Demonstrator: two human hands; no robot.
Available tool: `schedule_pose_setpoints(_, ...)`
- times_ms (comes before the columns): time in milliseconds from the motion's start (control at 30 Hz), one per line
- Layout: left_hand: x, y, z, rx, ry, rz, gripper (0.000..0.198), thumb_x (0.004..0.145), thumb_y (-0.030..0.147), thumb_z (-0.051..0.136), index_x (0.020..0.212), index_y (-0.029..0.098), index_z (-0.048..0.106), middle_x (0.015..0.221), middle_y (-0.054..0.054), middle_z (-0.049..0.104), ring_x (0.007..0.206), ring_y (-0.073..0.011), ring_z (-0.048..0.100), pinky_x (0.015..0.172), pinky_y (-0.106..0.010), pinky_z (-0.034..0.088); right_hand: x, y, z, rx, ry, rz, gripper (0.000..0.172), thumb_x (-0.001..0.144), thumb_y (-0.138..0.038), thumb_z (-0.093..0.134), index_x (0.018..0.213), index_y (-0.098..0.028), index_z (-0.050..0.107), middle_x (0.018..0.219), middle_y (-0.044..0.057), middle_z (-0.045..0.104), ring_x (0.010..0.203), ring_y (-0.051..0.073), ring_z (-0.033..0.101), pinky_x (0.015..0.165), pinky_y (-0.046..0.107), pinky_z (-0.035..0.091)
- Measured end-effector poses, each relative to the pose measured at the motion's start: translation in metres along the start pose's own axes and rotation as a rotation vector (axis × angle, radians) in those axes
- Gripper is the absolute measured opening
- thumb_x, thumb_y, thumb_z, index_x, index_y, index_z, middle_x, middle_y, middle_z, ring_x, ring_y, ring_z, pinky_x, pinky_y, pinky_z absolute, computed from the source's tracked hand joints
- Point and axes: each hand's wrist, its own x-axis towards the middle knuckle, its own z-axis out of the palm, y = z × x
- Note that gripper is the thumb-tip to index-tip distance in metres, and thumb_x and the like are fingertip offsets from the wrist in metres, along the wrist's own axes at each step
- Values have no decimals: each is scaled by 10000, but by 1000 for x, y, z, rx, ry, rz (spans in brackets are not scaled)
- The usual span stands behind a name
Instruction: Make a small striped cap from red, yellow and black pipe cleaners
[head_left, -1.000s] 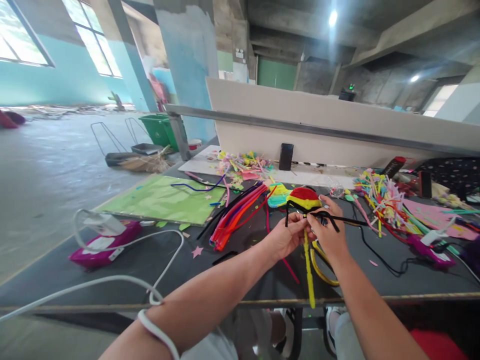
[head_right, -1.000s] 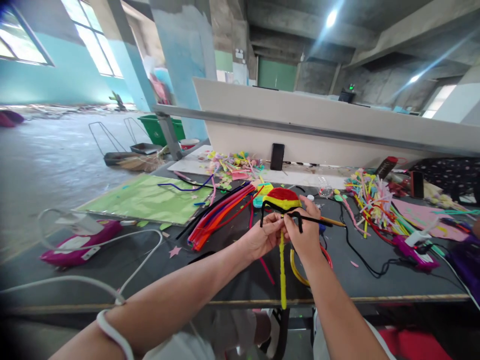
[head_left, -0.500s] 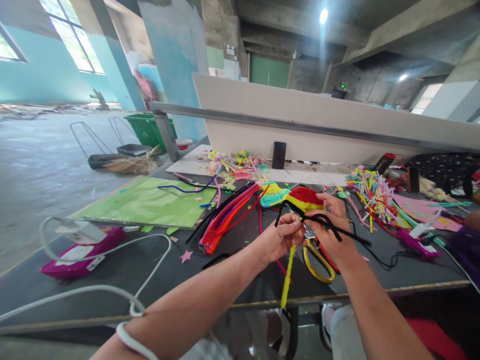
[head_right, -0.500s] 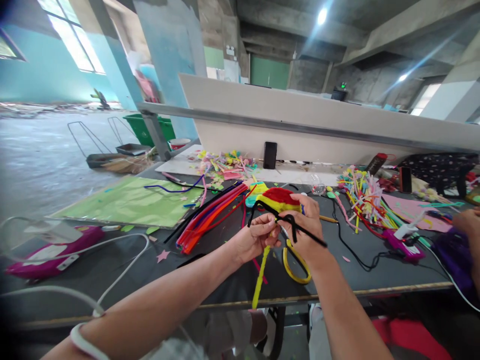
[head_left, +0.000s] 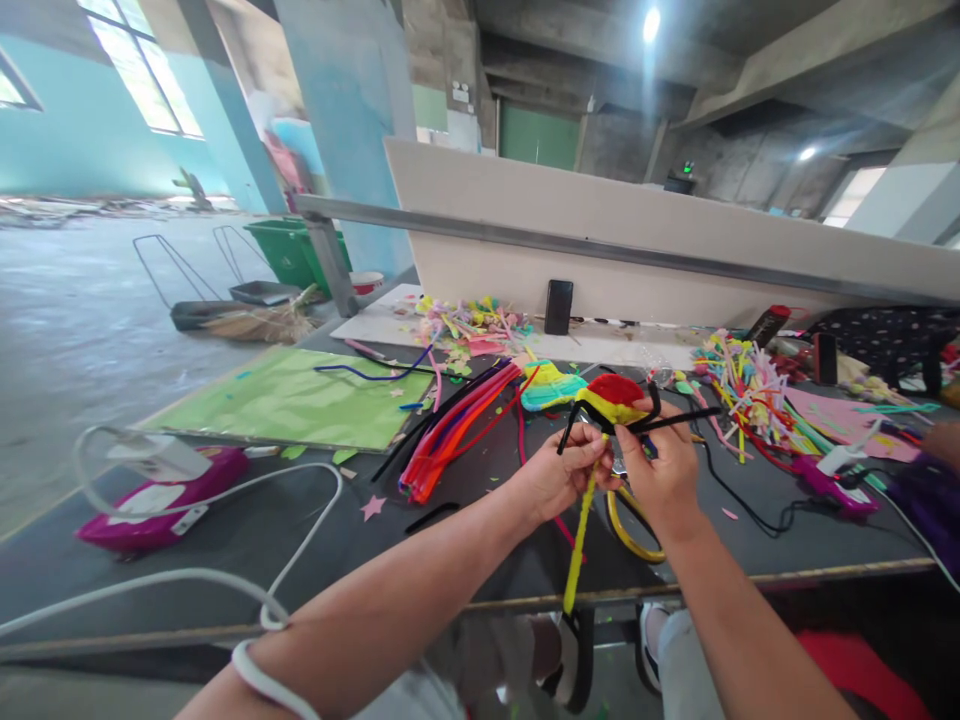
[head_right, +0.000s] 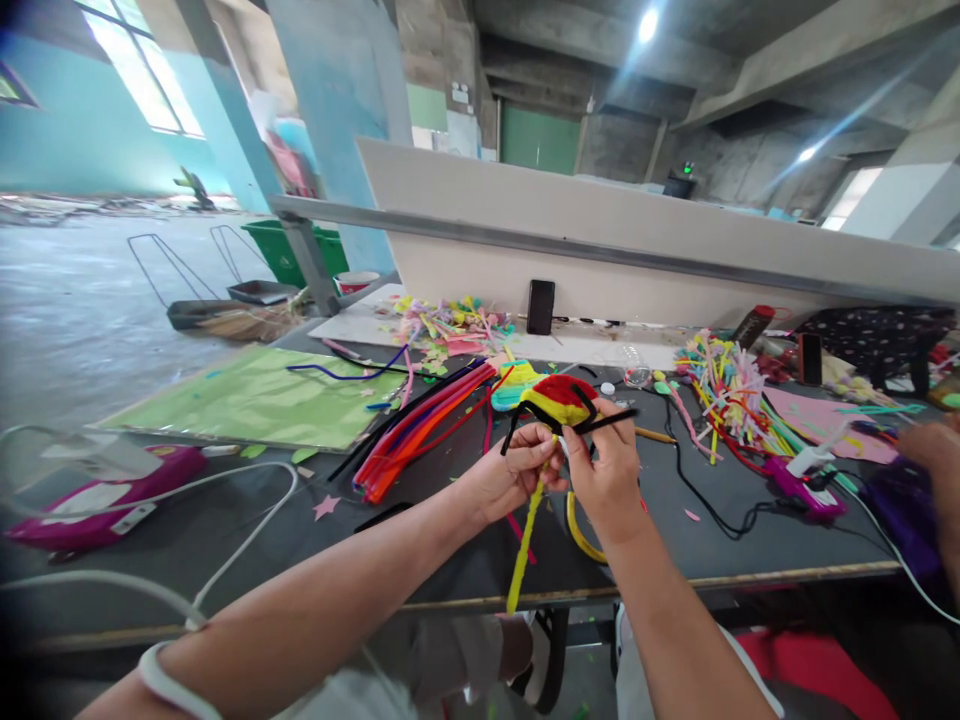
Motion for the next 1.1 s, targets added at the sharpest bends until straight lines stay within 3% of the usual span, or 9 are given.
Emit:
schedule_pose_setpoints(200,0,5,2,34,48,-2,336,695,325,750,915,175,544,689,17,575,498,-61,502,562,-279,558,4,1,-1,26,-69,5,118,844,-227,564,929,-212,645,1078,106,622,1059,249,571,930,440,474)
schedule_pose_setpoints(367,2,1,0,108,121,74,288,715,356,726,814,152,549,673,22,566,449,-42,450,498,-252,546,4,2,-2,21,-100,10,93,835,-238,585,885,-205,656,1074,107,622,1065,252,560,925,428,475)
schedule_pose_setpoints(600,4,2,1,81,132,10,340,677,407,744,728,149,528,641,30,543,420,-38,425,462,-246,528,9,4,-6,43,-151,18,125,851,-248,573,919,-227,675,1036,77,632,1023,239,561,903,407,458)
schedule_pose_setpoints(833,6,7,-3,5,215,5,300,669,340,761,715,136,546,628,38,525,417,-13,393,473,-198,507,7,6,1,-145,-80,92,126,774,-340,683,813,-220,681,955,74,633,940,256,529,861,425,401)
schedule_pose_setpoints(1100,9,7,-8,-46,243,1,253,686,281,752,737,127,558,620,33,532,415,-12,396,467,-185,496,3,6,13,-136,-61,135,88,760,-291,705,701,-227,693,861,40,674,880,231,552,825,391,398)
